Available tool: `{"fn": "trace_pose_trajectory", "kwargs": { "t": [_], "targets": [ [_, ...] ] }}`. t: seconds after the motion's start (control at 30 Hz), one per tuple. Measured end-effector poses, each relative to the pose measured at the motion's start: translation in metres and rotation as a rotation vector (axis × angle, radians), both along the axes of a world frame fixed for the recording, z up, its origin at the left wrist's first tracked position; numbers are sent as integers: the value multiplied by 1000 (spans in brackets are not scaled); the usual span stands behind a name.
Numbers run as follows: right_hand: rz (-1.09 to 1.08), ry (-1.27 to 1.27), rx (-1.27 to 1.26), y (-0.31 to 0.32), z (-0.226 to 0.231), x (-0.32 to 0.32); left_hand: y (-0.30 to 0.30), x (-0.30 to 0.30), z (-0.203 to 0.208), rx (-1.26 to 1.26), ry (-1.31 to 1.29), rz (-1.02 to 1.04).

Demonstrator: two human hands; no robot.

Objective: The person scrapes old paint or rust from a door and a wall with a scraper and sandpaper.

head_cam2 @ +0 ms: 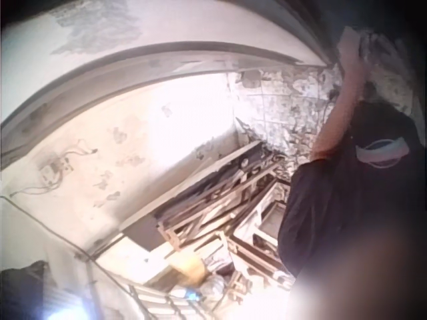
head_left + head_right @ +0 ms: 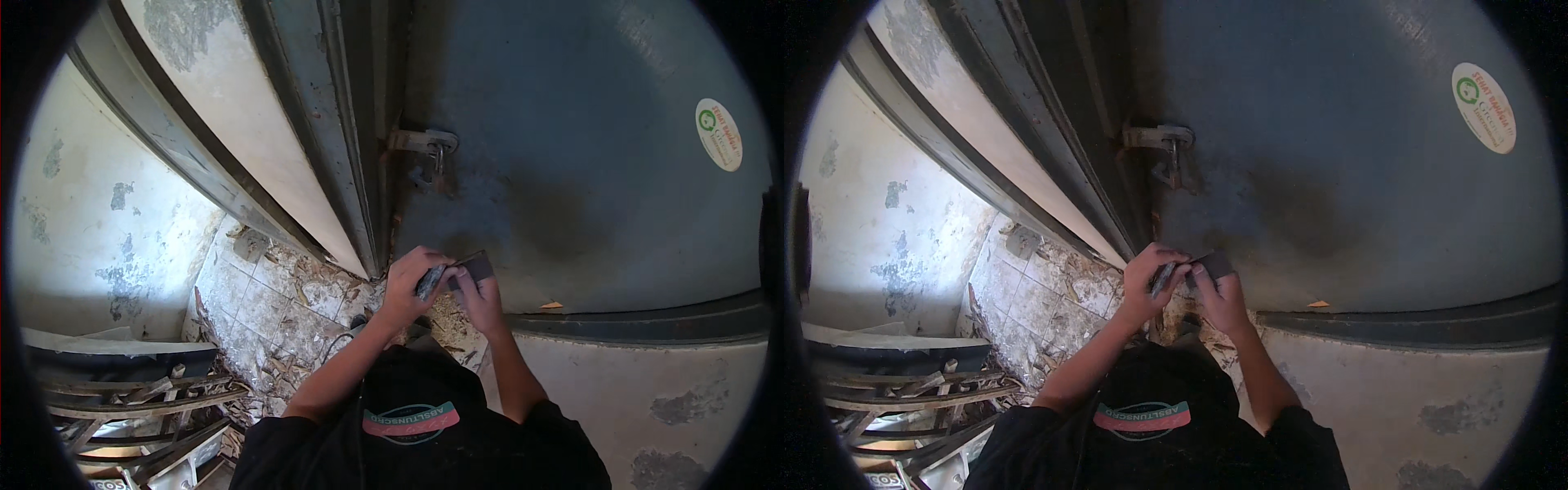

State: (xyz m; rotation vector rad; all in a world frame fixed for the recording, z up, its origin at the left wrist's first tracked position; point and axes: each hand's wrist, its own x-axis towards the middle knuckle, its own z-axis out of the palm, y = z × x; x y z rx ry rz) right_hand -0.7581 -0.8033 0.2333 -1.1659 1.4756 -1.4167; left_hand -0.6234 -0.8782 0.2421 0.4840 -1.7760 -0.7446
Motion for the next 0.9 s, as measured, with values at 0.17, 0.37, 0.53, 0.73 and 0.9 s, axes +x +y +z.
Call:
{"fn": "trace_pose_trajectory", "kwargs": {
  "t": [0.17,0.37,0.53,0.73,0.9],
  "targets": [
    [-217,-39,-89,-7,21,-25,-31,-9,30,338,162,131],
    [-47,510,-264,-33,69,-41,-67,-27,27,467,68,125],
    [-145,145,-430,-41,84,-42,-77,-12,25,514,133,-10],
    [-75,904,-53,-78,112,-33,-76,-4,22,636,91,-75],
    [-682,124,-701,-96,132,-7,-49,18,0,715,2,-194]
  ]
}}
